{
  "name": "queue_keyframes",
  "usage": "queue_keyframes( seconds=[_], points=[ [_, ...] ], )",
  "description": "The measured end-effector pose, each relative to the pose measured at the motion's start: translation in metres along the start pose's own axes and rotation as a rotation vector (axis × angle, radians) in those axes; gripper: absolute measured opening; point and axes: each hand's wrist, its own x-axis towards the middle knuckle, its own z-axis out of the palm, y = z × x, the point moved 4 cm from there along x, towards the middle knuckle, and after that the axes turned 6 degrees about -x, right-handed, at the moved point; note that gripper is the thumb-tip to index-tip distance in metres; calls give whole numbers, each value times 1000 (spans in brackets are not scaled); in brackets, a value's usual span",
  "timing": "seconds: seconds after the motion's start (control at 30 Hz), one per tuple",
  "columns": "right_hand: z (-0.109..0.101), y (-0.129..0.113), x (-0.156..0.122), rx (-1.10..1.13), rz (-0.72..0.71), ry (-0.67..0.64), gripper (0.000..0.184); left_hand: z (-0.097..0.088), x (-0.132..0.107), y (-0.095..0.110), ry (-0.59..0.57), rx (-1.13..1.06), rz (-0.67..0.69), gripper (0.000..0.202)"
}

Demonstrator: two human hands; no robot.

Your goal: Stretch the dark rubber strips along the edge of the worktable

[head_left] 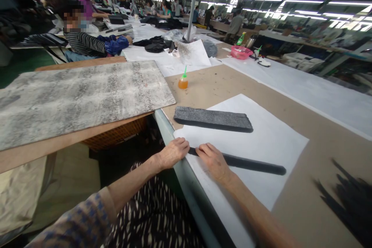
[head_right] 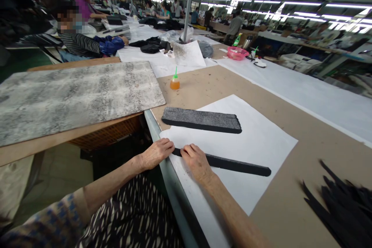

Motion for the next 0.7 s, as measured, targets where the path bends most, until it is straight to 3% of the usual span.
queue_keyframes(
  seconds=[0.2,0.4,0.7],
  points=[
    [5,-3,0,-88,-56,-67,26,1,-5,0,11,22,25,23],
    [5,-5,4,-138,-85,-58,36,4,-18,-7,40,-43,-98,46],
    [2,-1,-6,-125,-57,-67,31,9,-32,-12,232,-300,-219,48]
  ],
)
